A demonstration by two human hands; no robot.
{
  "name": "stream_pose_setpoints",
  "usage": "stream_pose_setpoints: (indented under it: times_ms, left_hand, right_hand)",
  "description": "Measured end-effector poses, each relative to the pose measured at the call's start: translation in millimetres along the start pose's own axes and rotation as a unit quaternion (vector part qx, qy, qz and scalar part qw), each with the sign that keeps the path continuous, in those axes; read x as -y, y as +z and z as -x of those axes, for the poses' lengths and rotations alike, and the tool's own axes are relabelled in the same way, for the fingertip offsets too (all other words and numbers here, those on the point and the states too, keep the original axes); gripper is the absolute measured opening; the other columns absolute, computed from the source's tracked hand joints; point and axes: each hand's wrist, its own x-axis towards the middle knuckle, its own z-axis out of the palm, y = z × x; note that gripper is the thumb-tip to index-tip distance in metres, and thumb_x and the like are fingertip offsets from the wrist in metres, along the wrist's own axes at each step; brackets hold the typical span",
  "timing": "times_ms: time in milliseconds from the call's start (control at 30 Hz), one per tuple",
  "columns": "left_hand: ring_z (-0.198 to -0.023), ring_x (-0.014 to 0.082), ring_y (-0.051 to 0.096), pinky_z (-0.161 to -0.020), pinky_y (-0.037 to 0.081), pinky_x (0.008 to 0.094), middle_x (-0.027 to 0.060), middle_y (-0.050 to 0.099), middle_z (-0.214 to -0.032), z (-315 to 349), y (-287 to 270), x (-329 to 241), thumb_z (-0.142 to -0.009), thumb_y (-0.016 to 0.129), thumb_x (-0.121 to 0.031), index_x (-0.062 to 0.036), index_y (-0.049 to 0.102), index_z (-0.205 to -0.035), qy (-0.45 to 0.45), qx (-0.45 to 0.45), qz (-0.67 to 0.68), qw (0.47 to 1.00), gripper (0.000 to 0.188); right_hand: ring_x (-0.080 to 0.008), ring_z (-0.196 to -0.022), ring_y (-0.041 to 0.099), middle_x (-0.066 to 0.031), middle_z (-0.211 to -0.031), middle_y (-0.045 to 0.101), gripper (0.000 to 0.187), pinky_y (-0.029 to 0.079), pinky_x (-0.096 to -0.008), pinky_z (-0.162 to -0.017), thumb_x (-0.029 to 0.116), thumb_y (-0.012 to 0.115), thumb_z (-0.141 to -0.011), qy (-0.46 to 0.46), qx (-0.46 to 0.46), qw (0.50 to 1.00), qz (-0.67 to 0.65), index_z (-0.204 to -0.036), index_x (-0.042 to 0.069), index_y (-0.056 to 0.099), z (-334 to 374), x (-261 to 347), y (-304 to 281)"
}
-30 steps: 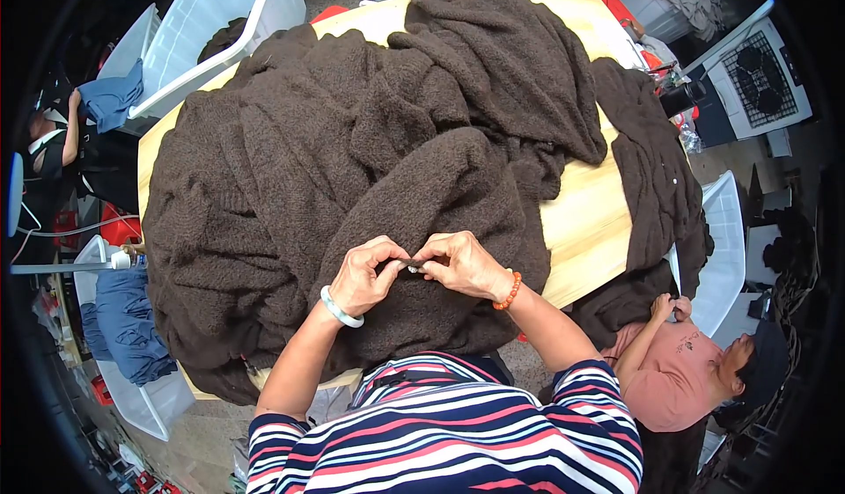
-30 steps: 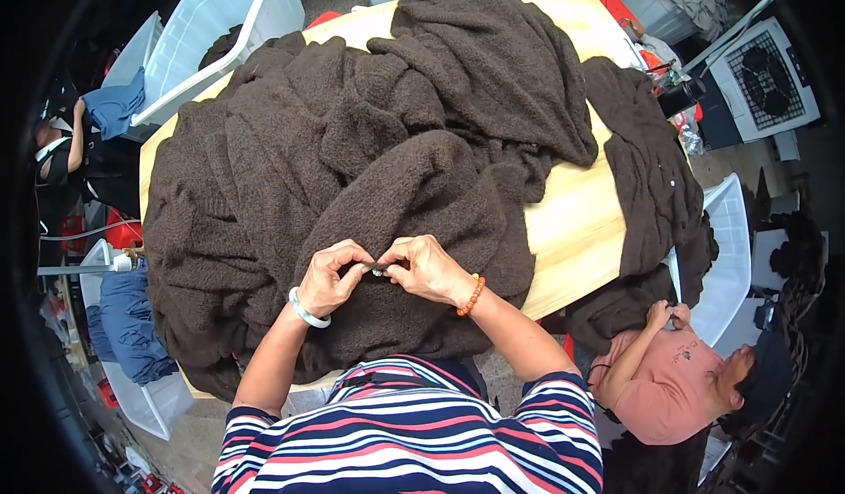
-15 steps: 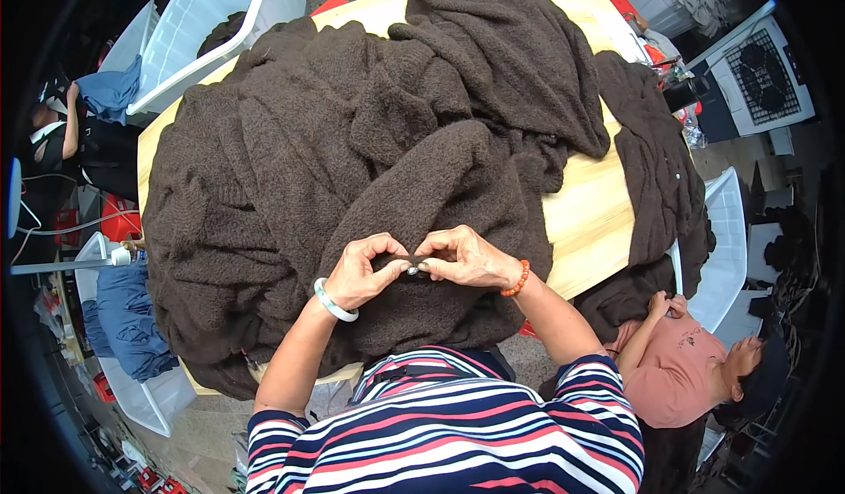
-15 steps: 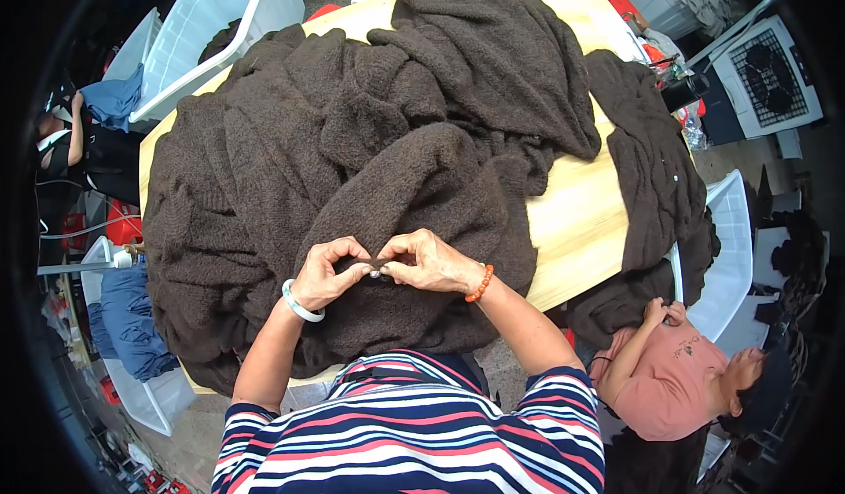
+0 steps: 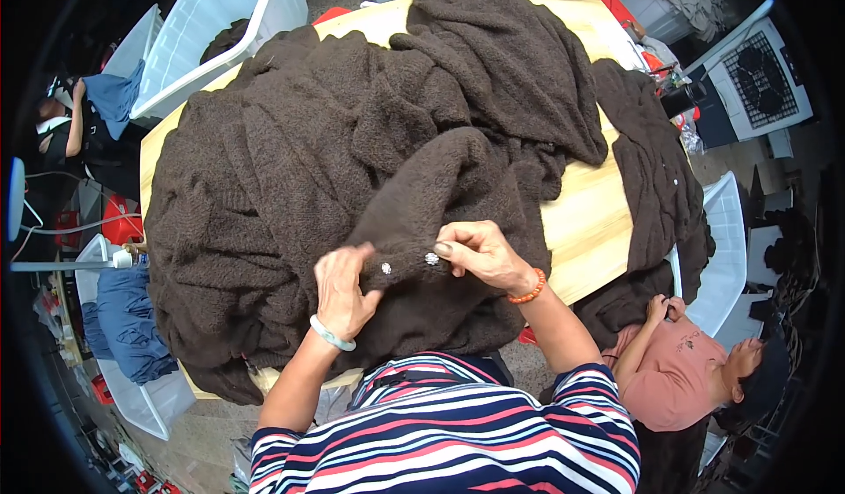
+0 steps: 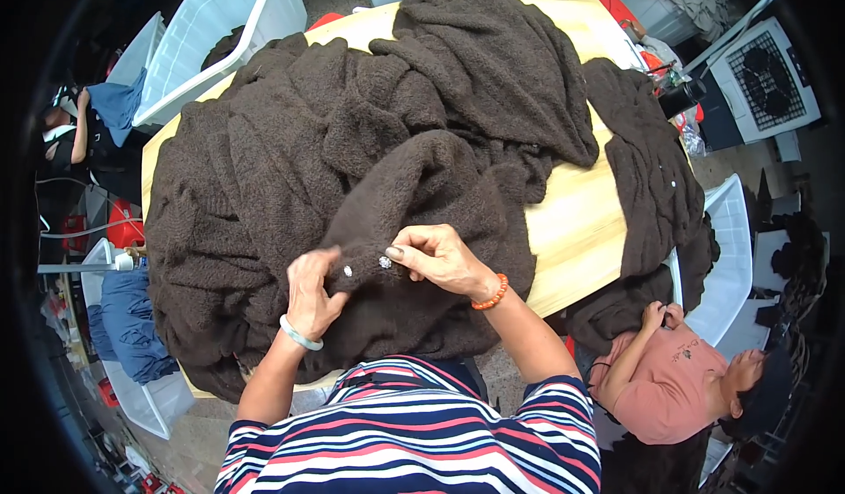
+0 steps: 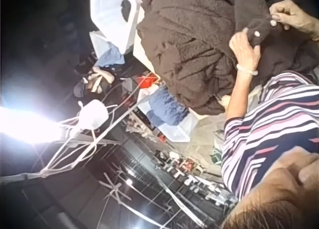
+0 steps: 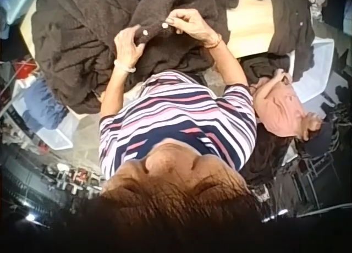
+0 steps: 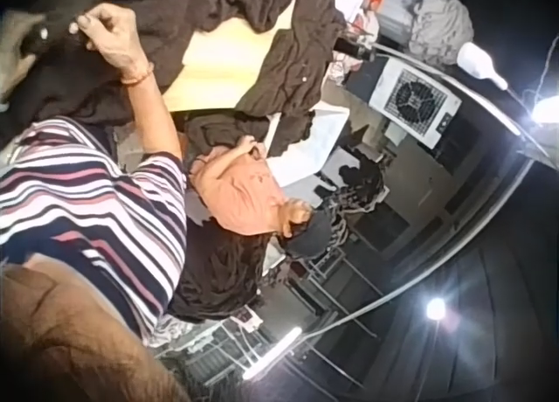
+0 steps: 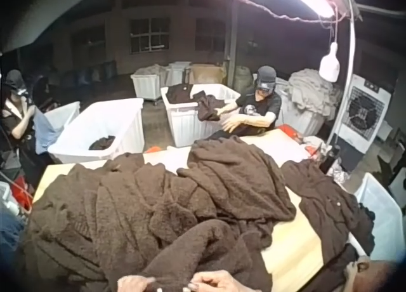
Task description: Fastening buttons on a brown garment at a sewing factory workstation.
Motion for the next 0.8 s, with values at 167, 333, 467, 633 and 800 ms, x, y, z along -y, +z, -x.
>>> stream_pose_setpoints:
  times_ms: [167, 333, 467, 633, 800]
  left_hand:
    - [-0.084, 0.0314, 0.061, -0.075, 0.049, 0.0366, 0.0143, 0.062, -0.088, -20, -34, -17, -0.068, 0.062, 0.003, 0.0025, 0.064, -0.096, -0.004, 0.102, 0.348, 0.932, 0.028]
    - [-0.106, 0.0335, 0.052, -0.095, 0.041, 0.0401, 0.0155, 0.057, -0.106, -37, -61, -56, -0.072, 0.077, -0.009, 0.0032, 0.063, -0.102, 0.191, 0.092, 0.463, 0.861, 0.036]
    - [-0.143, 0.0381, 0.023, -0.117, 0.020, 0.0452, 0.0212, 0.023, -0.153, -41, -41, -56, -0.062, 0.090, -0.038, -0.0008, 0.019, -0.150, 0.141, 0.087, 0.466, 0.869, 0.119]
    - [-0.140, 0.0252, 0.031, -0.118, 0.022, 0.0399, 0.0154, 0.038, -0.147, -31, -31, -89, -0.066, 0.088, -0.024, -0.0011, 0.031, -0.147, 0.122, 0.423, 0.498, 0.747, 0.101]
    - [-0.123, 0.0199, 0.051, -0.107, 0.039, 0.0384, 0.0058, 0.059, -0.129, -75, -39, -66, -0.072, 0.073, -0.006, -0.0050, 0.052, -0.134, -0.051, 0.211, 0.698, 0.682, 0.066]
  right_hand:
    - [-0.0187, -0.092, 0.062, -0.0136, -0.151, 0.035, 0.086, 0.053, -0.0303, -0.080, 0.007, 0.083, -0.068, -0.124, -0.001, 0.948, 0.293, -0.144, 0.006, 0.041, -4, 54, 8]
    - [-0.0349, -0.091, 0.066, -0.0139, -0.100, 0.064, 0.051, 0.054, -0.0376, -0.078, 0.002, 0.071, -0.071, -0.174, 0.050, 0.907, 0.379, -0.121, 0.006, 0.060, -1, 49, 14]
    - [-0.0316, -0.096, 0.068, -0.0191, -0.107, 0.068, 0.039, 0.052, -0.0354, -0.086, 0.005, 0.071, -0.075, -0.239, 0.050, 0.938, 0.245, -0.112, -0.007, 0.061, 37, 81, 21]
    - [-0.0278, -0.098, 0.066, -0.0182, -0.108, 0.066, 0.040, 0.049, -0.0357, -0.090, 0.007, 0.073, -0.079, -0.253, 0.140, 0.937, 0.197, -0.112, -0.010, 0.059, 55, 99, 23]
    - [-0.0154, -0.091, 0.063, -0.0115, -0.114, 0.064, 0.040, 0.051, -0.0295, -0.083, 0.005, 0.067, -0.086, -0.209, -0.169, 0.929, 0.255, -0.124, -0.005, 0.056, 26, 131, 16]
